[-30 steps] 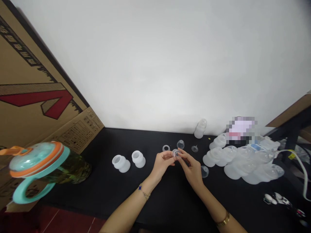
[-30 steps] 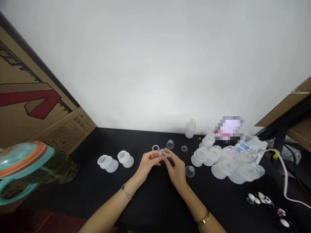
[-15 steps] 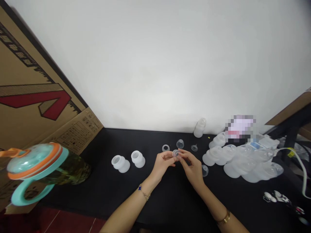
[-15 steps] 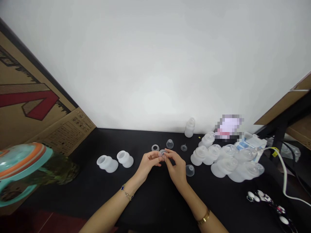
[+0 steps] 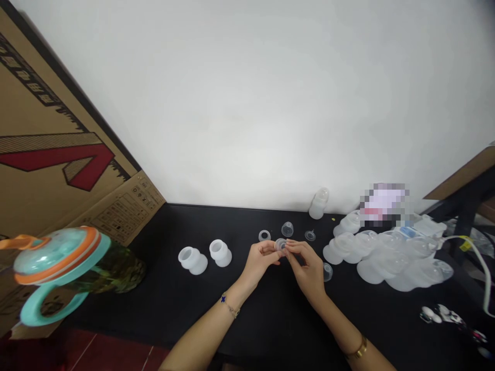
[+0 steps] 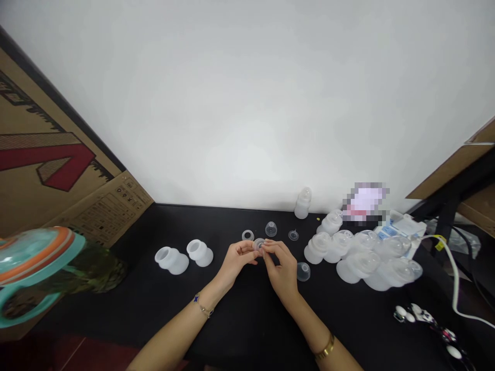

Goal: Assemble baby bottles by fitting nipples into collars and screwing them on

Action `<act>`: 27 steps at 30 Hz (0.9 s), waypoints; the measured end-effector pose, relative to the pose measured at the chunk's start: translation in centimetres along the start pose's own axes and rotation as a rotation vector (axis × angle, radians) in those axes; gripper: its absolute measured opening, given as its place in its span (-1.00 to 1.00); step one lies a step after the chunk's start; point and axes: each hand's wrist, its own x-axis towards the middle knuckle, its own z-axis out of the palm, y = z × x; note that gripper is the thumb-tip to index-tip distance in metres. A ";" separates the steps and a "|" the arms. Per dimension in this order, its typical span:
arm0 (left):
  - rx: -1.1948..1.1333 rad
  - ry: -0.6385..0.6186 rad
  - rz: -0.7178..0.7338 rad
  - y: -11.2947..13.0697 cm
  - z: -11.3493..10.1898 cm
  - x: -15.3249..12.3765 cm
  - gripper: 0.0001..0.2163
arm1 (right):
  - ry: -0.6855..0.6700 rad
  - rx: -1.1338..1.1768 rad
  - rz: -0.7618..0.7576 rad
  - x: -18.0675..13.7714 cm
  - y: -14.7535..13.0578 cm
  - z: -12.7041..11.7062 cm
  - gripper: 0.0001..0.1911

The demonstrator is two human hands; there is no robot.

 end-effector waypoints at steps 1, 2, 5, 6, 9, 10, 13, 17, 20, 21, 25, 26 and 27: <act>-0.001 -0.005 0.006 0.0 -0.1 0.0 -0.74 | -0.007 -0.005 -0.002 0.0 0.0 0.0 -0.91; -0.001 -0.012 0.013 0.0 -0.2 0.1 -0.75 | -0.014 -0.010 0.000 0.0 -0.1 0.0 -0.91; 0.003 -0.031 0.020 -0.1 -0.5 0.2 -0.76 | -0.043 -0.007 0.026 0.0 -0.2 -0.1 -0.90; 0.006 -0.035 0.017 -0.2 -0.6 0.3 -0.76 | -0.049 0.004 0.038 0.0 -0.2 -0.1 -0.90; 0.012 -0.038 0.010 -0.2 -0.8 0.4 -0.75 | -0.069 0.064 0.091 0.1 0.0 0.0 -0.79; 0.014 -0.036 0.011 -0.2 -0.8 0.4 -0.75 | -0.088 0.089 0.117 0.2 0.1 0.1 -0.72; 0.019 -0.030 0.008 -0.2 -0.8 0.4 -0.75 | -0.154 0.140 0.190 0.3 0.5 0.2 -0.60; 0.021 -0.048 0.001 -0.3 -0.7 0.4 -0.77 | -0.134 0.138 0.187 0.4 0.8 0.2 -0.66; 0.011 -0.059 -0.008 -0.4 -0.5 0.3 -0.77 | -0.105 0.124 0.168 0.4 0.7 0.1 -0.70; 0.005 -0.058 -0.011 -0.5 -0.5 0.3 -0.77 | -0.099 0.113 0.165 0.5 0.6 0.0 -0.71; -0.011 -0.061 -0.017 -0.6 -0.5 0.3 -0.78 | -0.094 0.079 0.162 0.5 0.2 -0.1 -0.73; -0.014 -0.063 -0.015 -0.7 -0.5 0.3 -0.78 | -0.094 0.074 0.161 0.6 0.2 -0.1 -0.73; -0.014 -0.066 -0.013 -0.7 -0.5 0.3 -0.78 | -0.093 0.068 0.160 0.6 0.2 -0.1 -0.74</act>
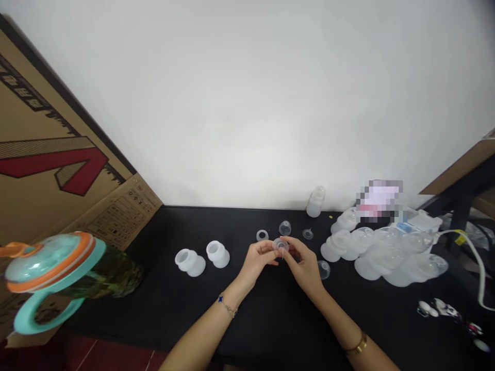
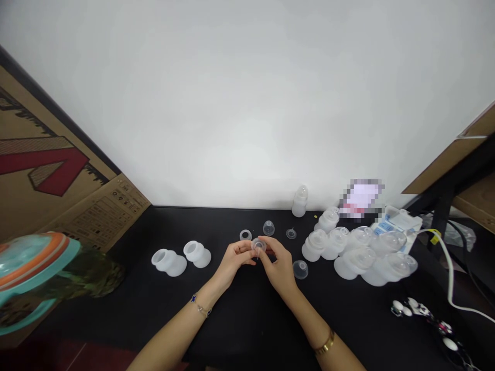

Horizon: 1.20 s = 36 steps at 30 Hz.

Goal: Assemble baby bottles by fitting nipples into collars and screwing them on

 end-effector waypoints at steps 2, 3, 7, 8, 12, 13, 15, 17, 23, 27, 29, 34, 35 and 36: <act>0.001 -0.003 0.004 0.0 0.0 0.0 -0.77 | 0.002 -0.007 -0.002 0.0 0.0 0.0 -0.74; 0.002 -0.003 0.003 0.0 0.0 0.0 -0.77 | 0.001 -0.007 -0.003 0.0 0.0 0.0 -0.74; 0.006 -0.002 0.000 0.0 0.0 0.0 -0.76 | -0.001 -0.004 -0.003 0.0 -0.1 -0.1 -0.74; 0.006 -0.003 -0.001 0.0 0.0 0.0 -0.75 | -0.004 -0.005 -0.001 0.0 -0.1 -0.1 -0.74; 0.005 -0.013 0.002 0.0 0.0 0.0 -0.75 | -0.020 -0.008 0.018 -0.1 -0.1 -0.1 -0.74; 0.004 -0.017 0.004 0.0 0.0 0.0 -0.76 | -0.021 -0.007 0.022 -0.1 -0.1 -0.1 -0.74; 0.008 -0.023 0.005 0.0 0.0 0.0 -0.76 | -0.021 -0.007 0.028 -0.1 -0.1 -0.1 -0.74; 0.012 -0.025 0.004 0.0 0.0 0.0 -0.77 | -0.023 -0.009 0.028 -0.1 0.0 -0.1 -0.74; 0.012 -0.036 0.006 0.1 0.0 -0.2 -0.78 | -0.021 -0.029 0.034 0.0 0.2 -0.1 -0.74; 0.025 -0.030 0.014 0.0 0.3 -0.1 -0.78 | -0.018 -0.026 0.043 0.0 0.3 -0.2 -0.76; 0.027 -0.020 0.027 -0.2 0.5 0.0 -0.77 | -0.023 -0.024 0.052 0.1 0.3 -0.3 -0.76; 0.019 -0.001 0.018 -0.3 0.6 -0.1 -0.77 | -0.067 -0.017 0.087 0.1 0.4 -0.6 -0.73; 0.020 0.000 0.016 -0.3 0.5 -0.1 -0.78 | -0.072 -0.015 0.096 0.1 0.4 -0.6 -0.72; 0.020 0.000 0.017 -0.3 0.5 -0.1 -0.78 | -0.078 -0.011 0.104 0.1 0.4 -0.6 -0.71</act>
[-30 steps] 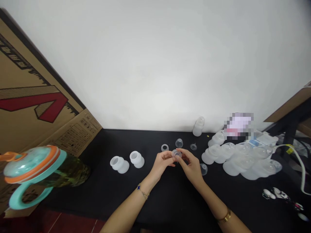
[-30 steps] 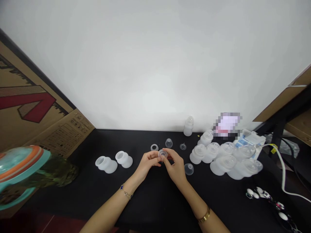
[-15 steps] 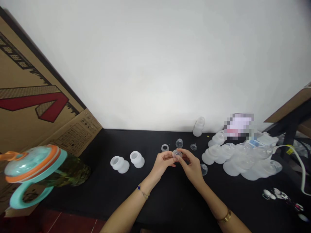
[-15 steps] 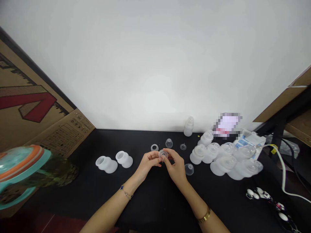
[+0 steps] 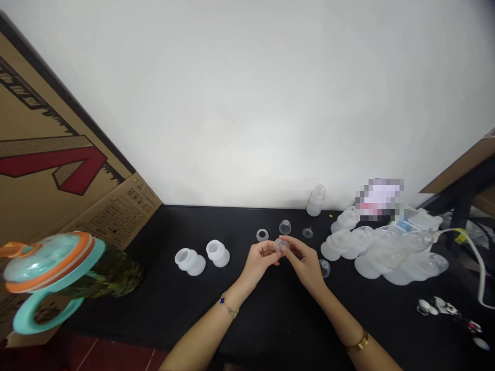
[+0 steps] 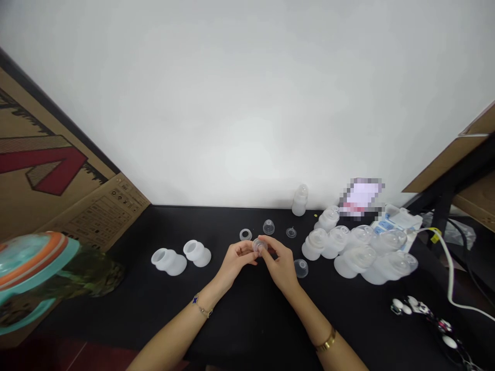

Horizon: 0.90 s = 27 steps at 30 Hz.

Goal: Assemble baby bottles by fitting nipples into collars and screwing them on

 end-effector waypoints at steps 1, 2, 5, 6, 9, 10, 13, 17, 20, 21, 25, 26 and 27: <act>-0.001 -0.001 0.002 0.0 -0.1 0.0 -0.79 | -0.006 0.006 0.006 0.0 0.0 0.0 -0.70; -0.003 -0.001 0.004 0.0 -0.2 0.0 -0.80 | -0.014 0.015 0.011 0.0 0.0 0.0 -0.69; -0.017 0.010 0.002 -0.1 -0.4 0.1 -0.80 | -0.049 0.051 0.024 0.1 -0.3 0.1 -0.66; -0.024 0.015 -0.004 -0.1 -0.5 0.1 -0.80 | -0.056 0.057 0.026 0.1 -0.4 0.1 -0.65; -0.046 0.018 -0.026 -0.2 -0.6 0.2 -0.81 | -0.060 0.057 0.030 0.1 -0.6 0.1 -0.64; -0.051 0.017 -0.030 -0.2 -0.6 0.3 -0.81 | -0.059 0.055 0.031 0.1 -0.7 0.1 -0.64; -0.056 0.020 -0.029 -0.2 -0.7 0.3 -0.81 | -0.058 0.065 0.033 0.1 -0.8 0.1 -0.64; -0.063 0.019 -0.027 -0.3 -0.8 0.4 -0.80 | -0.047 0.071 0.032 0.2 -0.8 0.2 -0.64; -0.067 0.021 -0.036 -0.3 -0.8 0.4 -0.79 | -0.038 0.061 0.029 0.2 -0.7 0.3 -0.65; -0.068 0.020 -0.037 -0.3 -0.8 0.4 -0.79 | -0.035 0.054 0.025 0.2 -0.7 0.2 -0.65; -0.066 0.006 -0.040 -0.1 -0.6 0.3 -0.81 | -0.025 0.027 0.018 0.1 -0.6 0.1 -0.66; -0.064 0.004 -0.043 0.0 -0.6 0.3 -0.81 | -0.022 0.022 0.020 0.1 -0.6 0.1 -0.66; -0.062 0.001 -0.046 0.0 -0.6 0.3 -0.80 | -0.020 0.018 0.021 0.1 -0.6 0.1 -0.67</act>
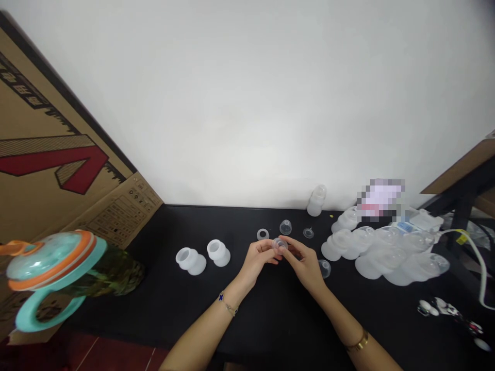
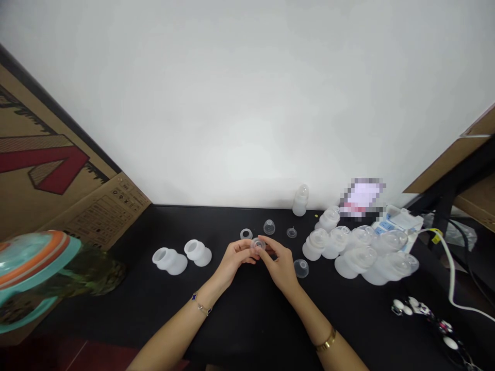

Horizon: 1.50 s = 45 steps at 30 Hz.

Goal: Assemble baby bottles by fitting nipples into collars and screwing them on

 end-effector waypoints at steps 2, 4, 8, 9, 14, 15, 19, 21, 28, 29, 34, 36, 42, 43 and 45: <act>0.005 -0.003 -0.002 0.1 0.0 0.0 -0.79 | 0.005 -0.004 0.002 0.0 0.0 0.0 -0.67; 0.010 -0.008 0.001 0.1 0.0 0.0 -0.78 | 0.008 -0.005 0.004 0.0 -0.1 -0.1 -0.67; 0.017 -0.014 0.009 -0.1 -0.1 0.0 -0.79 | 0.010 -0.008 0.016 0.0 -0.2 -0.1 -0.67; 0.018 -0.016 0.010 -0.1 -0.1 0.0 -0.80 | 0.009 -0.007 0.019 -0.1 -0.2 -0.1 -0.67; 0.012 -0.023 0.006 -0.2 -0.2 0.0 -0.80 | 0.011 -0.004 0.033 -0.1 -0.3 -0.2 -0.67; 0.012 -0.024 0.003 -0.2 -0.2 0.0 -0.80 | 0.013 -0.002 0.035 -0.1 -0.3 -0.1 -0.67; 0.015 -0.024 -0.006 -0.2 -0.1 0.0 -0.78 | 0.008 0.014 0.045 0.0 -0.1 -0.1 -0.66; 0.019 -0.020 -0.010 -0.1 -0.1 0.0 -0.78 | 0.003 0.017 0.053 -0.1 0.0 -0.1 -0.66; 0.024 -0.020 -0.019 0.0 0.1 -0.1 -0.77 | 0.001 0.043 0.063 -0.1 0.1 -0.2 -0.65; 0.021 -0.021 -0.020 0.0 0.1 -0.1 -0.77 | 0.002 0.045 0.066 -0.1 0.1 -0.2 -0.65; 0.016 -0.025 -0.025 0.0 0.1 -0.1 -0.81 | -0.006 0.050 0.073 -0.1 0.2 -0.1 -0.66; 0.022 -0.026 -0.021 0.1 0.1 -0.2 -0.82 | -0.007 0.051 0.066 -0.1 0.2 -0.1 -0.66; 0.037 -0.025 -0.016 0.2 0.1 -0.2 -0.81 | -0.007 0.062 0.059 0.0 0.2 -0.1 -0.65; 0.037 -0.027 -0.013 0.2 0.1 -0.2 -0.82 | -0.010 0.062 0.065 0.0 0.2 -0.2 -0.65; 0.036 -0.030 -0.011 0.2 0.1 -0.2 -0.83 | -0.014 0.061 0.075 0.0 0.3 -0.2 -0.66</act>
